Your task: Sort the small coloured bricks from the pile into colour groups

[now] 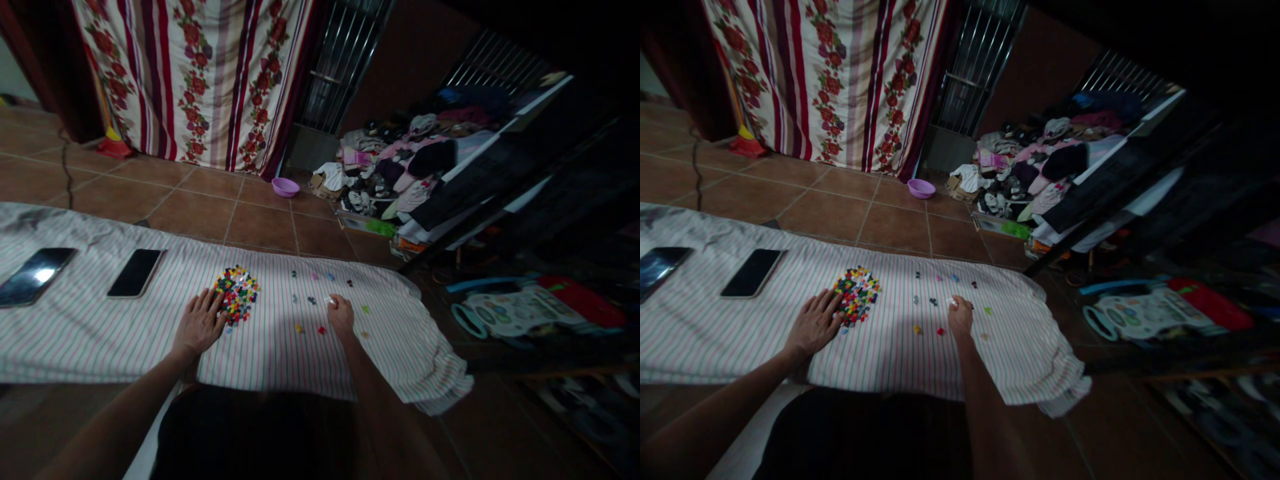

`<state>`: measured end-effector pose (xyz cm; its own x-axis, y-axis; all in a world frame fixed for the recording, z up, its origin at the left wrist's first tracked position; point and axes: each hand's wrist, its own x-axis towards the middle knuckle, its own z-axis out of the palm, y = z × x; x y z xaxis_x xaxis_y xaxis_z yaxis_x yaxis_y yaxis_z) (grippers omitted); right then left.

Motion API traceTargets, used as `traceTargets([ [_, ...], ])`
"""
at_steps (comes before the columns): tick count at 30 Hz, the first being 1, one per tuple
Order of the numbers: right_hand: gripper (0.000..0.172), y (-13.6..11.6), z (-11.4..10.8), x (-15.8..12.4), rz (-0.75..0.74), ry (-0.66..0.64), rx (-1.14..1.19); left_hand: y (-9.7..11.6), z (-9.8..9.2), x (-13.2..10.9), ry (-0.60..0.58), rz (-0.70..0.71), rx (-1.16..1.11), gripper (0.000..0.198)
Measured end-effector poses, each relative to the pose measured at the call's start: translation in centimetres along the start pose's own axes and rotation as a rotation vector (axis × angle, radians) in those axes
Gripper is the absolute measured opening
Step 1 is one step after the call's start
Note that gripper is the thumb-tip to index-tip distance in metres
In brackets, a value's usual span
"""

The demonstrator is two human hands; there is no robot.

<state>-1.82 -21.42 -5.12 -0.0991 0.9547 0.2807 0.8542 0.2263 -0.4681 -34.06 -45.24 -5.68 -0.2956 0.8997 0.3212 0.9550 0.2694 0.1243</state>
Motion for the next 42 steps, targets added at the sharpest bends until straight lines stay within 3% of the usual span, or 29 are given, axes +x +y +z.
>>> traceTargets([
  [7,0.039,0.4,0.4,0.2,-0.014,-0.019,-0.027,-0.1,0.0,-0.1,-0.013,0.014,0.017,0.054],
  [13,0.039,0.7,0.7,0.4,-0.060,0.082,0.051,0.0,-0.1,-0.1,-0.027,0.012,0.031,0.055],
  [17,0.035,-0.7,0.9,0.6,-0.115,0.166,0.122,0.1,-0.2,0.0,-0.029,0.002,0.027,0.054],
  [21,0.034,-3.4,1.5,0.6,-0.202,0.167,0.190,0.1,-0.1,0.0,-0.017,-0.008,-0.006,0.054],
  [33,0.033,-13.4,5.1,-3.1,-0.313,-0.221,0.263,0.3,-0.5,0.1,-0.036,-0.026,-0.051,0.055],
  [42,0.032,-17.0,7.2,-4.0,-0.343,-0.332,0.213,0.5,-0.6,0.1,-0.041,-0.014,-0.021,0.054],
])
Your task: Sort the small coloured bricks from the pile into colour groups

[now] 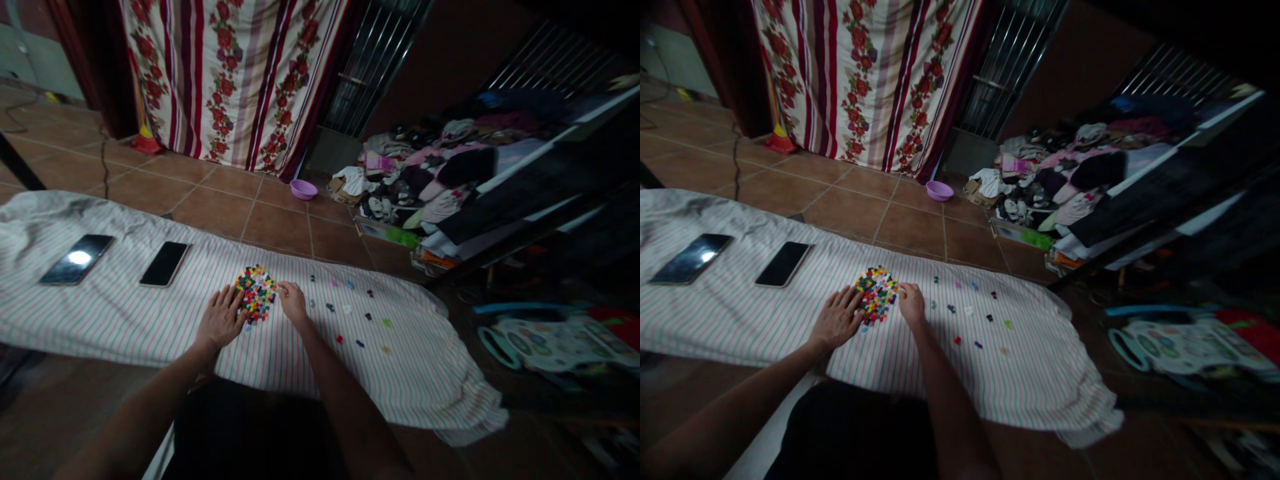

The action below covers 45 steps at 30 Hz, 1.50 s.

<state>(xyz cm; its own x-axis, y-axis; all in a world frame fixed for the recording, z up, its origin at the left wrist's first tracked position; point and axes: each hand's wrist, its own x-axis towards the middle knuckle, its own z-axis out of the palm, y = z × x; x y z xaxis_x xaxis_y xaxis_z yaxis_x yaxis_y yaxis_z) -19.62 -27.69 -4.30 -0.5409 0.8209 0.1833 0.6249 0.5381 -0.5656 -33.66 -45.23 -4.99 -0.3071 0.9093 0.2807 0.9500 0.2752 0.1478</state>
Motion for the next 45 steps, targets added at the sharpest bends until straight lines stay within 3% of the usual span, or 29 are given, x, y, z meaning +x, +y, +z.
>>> traceTargets([
  [10,0.028,-1.4,1.0,0.3,0.099,-0.057,-0.156,-0.1,0.1,0.0,0.004,-0.004,-0.007,0.055],
  [18,0.018,-1.9,0.6,0.7,0.125,-0.099,-0.147,-0.3,0.1,-0.1,-0.006,0.016,-0.003,0.055],
  [25,0.025,-2.2,1.0,0.6,0.144,-0.118,-0.178,-0.2,0.1,-0.1,-0.008,0.016,0.011,0.056],
  [45,0.015,-2.5,1.8,-0.8,0.224,0.076,0.006,-0.2,-0.2,-0.1,0.001,0.013,0.025,0.056],
])
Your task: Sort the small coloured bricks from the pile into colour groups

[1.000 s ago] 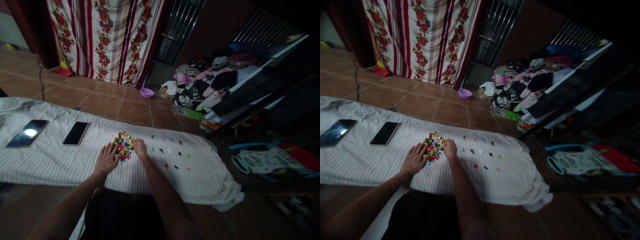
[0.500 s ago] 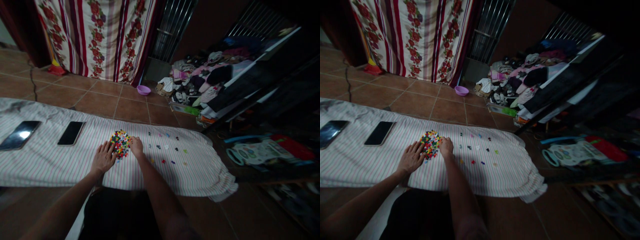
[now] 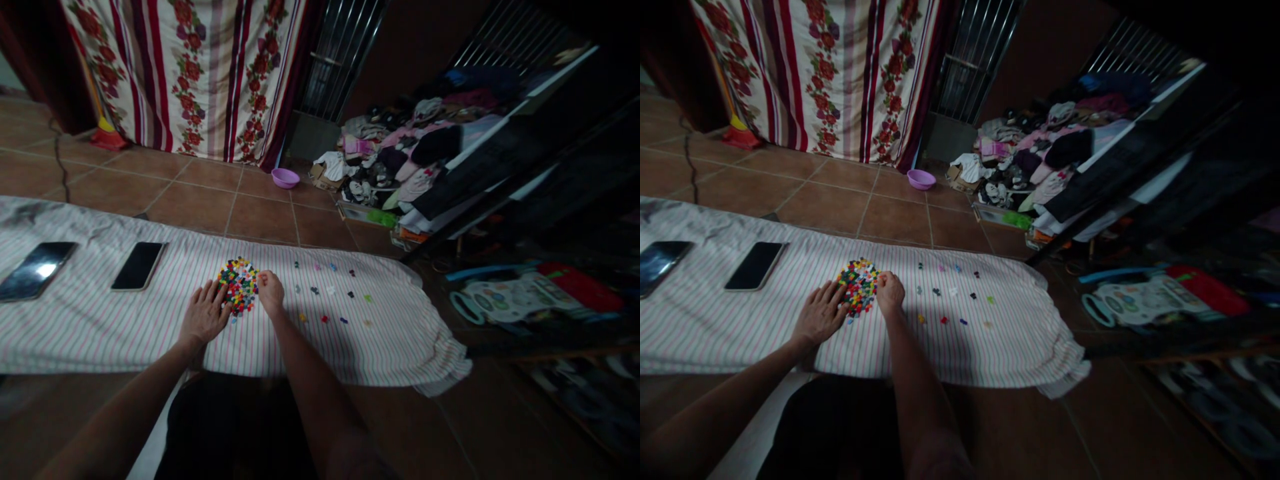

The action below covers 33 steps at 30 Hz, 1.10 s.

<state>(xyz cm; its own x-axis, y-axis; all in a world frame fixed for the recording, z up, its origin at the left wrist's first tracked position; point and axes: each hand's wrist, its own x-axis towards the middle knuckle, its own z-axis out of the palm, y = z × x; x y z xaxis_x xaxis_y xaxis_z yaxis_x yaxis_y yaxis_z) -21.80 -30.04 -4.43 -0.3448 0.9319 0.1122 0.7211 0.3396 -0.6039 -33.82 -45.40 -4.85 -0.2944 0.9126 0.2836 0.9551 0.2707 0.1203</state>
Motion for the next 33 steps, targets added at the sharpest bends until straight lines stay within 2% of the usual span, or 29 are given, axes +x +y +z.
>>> traceTargets([
  [9,0.015,0.9,0.4,-0.2,0.067,0.031,0.120,0.0,0.1,0.0,-0.005,-0.009,0.006,0.056],
  [17,0.014,1.4,0.8,-0.5,0.024,0.069,0.223,0.1,-0.2,0.1,-0.012,-0.011,0.022,0.054],
  [26,0.016,1.5,1.3,-0.5,-0.046,0.085,0.206,0.1,0.1,0.1,-0.013,-0.006,0.037,0.055],
  [33,0.012,1.3,1.3,-0.5,-0.037,0.107,0.172,0.0,-0.1,0.0,-0.015,0.001,0.036,0.055],
])
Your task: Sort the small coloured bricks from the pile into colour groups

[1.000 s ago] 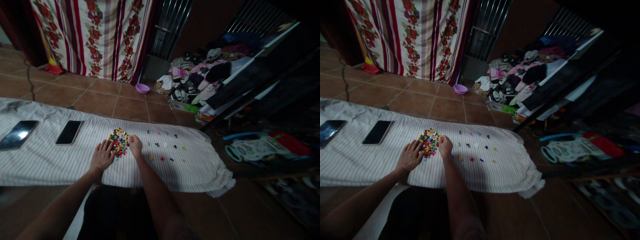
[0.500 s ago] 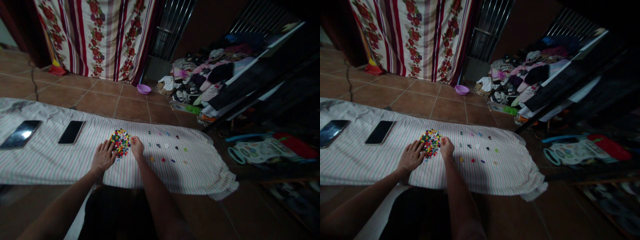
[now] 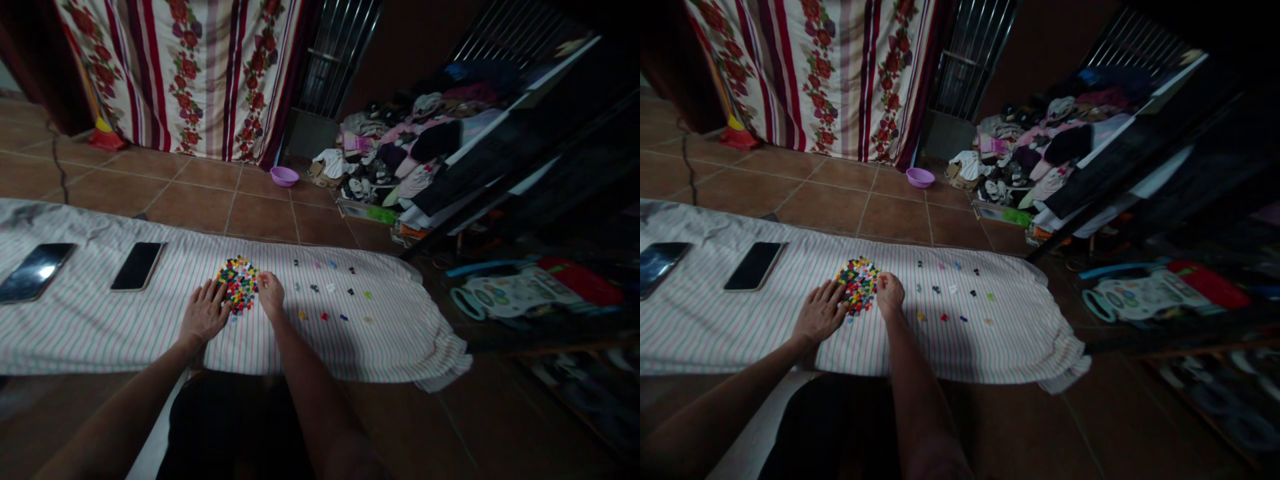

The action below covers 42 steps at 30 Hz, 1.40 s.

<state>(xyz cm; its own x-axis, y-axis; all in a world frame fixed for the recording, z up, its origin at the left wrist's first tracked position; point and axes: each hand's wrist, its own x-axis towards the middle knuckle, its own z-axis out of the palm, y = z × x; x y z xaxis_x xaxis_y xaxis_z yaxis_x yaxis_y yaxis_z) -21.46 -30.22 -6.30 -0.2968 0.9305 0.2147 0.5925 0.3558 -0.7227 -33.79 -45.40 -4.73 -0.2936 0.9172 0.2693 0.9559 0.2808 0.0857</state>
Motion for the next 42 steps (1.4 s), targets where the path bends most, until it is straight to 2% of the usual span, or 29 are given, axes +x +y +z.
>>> traceTargets([
  [17,0.009,-0.2,0.2,-0.3,-0.026,0.062,-0.022,-0.2,0.4,-0.1,0.026,0.010,-0.016,0.055],
  [25,0.010,-1.2,1.9,-1.4,0.049,0.225,-0.021,-0.2,0.5,0.0,0.037,0.006,-0.036,0.056],
  [33,0.012,-0.9,0.8,-1.1,0.097,0.110,0.048,-0.3,0.7,-0.1,0.058,0.008,-0.048,0.056],
  [38,0.014,0.3,0.2,-0.5,0.127,0.029,0.160,-0.6,1.2,-0.2,0.067,0.028,-0.064,0.056],
  [42,0.020,1.5,-0.2,0.0,0.082,0.015,0.218,-0.4,0.7,-0.2,0.050,0.039,-0.037,0.057],
])
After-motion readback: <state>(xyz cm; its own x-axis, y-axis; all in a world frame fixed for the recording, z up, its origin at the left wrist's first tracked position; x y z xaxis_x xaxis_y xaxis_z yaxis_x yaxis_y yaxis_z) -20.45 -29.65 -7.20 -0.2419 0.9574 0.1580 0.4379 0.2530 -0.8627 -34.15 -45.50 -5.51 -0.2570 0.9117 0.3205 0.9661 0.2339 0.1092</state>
